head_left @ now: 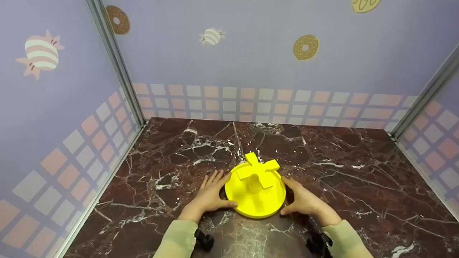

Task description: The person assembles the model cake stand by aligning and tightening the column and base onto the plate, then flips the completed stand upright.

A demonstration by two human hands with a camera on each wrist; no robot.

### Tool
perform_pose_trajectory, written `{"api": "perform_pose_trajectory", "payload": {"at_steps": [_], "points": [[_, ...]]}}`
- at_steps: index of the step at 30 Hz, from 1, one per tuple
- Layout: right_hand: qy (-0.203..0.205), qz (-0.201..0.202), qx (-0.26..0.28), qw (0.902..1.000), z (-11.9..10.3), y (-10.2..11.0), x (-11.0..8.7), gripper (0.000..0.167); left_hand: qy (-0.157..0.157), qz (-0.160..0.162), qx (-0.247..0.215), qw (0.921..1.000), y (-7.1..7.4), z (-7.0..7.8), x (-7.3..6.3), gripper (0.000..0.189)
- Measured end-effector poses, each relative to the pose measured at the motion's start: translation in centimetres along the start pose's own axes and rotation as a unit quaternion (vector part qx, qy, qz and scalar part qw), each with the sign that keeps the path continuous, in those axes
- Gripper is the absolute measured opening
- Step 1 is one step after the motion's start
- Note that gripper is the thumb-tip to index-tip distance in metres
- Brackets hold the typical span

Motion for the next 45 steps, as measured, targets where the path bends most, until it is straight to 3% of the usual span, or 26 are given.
{"api": "perform_pose_trajectory", "payload": {"at_steps": [9,19,26,31,37,45], "points": [[-0.009,-0.008,-0.027,0.9996,-0.8,-0.7,-0.1,0.119,-0.021,-0.010,0.010,0.9997,0.0,0.5,-0.1,0.124],[-0.010,0.034,-0.043,0.9985,-0.9,-0.3,0.1,0.116,-0.011,0.002,-0.007,0.9999,-0.1,0.4,-0.1,0.128],[-0.011,0.041,-0.009,0.9990,-0.2,-0.1,0.4,0.116,-0.025,0.006,-0.010,0.9996,0.0,0.6,0.0,0.126],[-0.001,0.036,0.035,0.9987,0.2,0.4,0.5,0.114,-0.047,0.012,-0.056,0.9973,0.4,1.1,0.2,0.121],[0.017,0.044,0.119,0.9918,0.5,1.5,0.4,0.102,-0.062,0.025,-0.165,0.9840,1.0,1.8,0.3,0.115],[0.009,0.089,0.225,0.9702,0.6,3.2,0.3,0.084,-0.076,0.041,-0.311,0.9464,1.4,2.6,0.4,0.110]]}}
Point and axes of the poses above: each hand's wrist, its own x-axis towards the middle knuckle, its own y-axis out of the back of the hand, z = x × y, the point moved 9 cm from there along x, towards the middle knuckle, and after that the axes turned 12 degrees about -x, right-handed, at the moved point
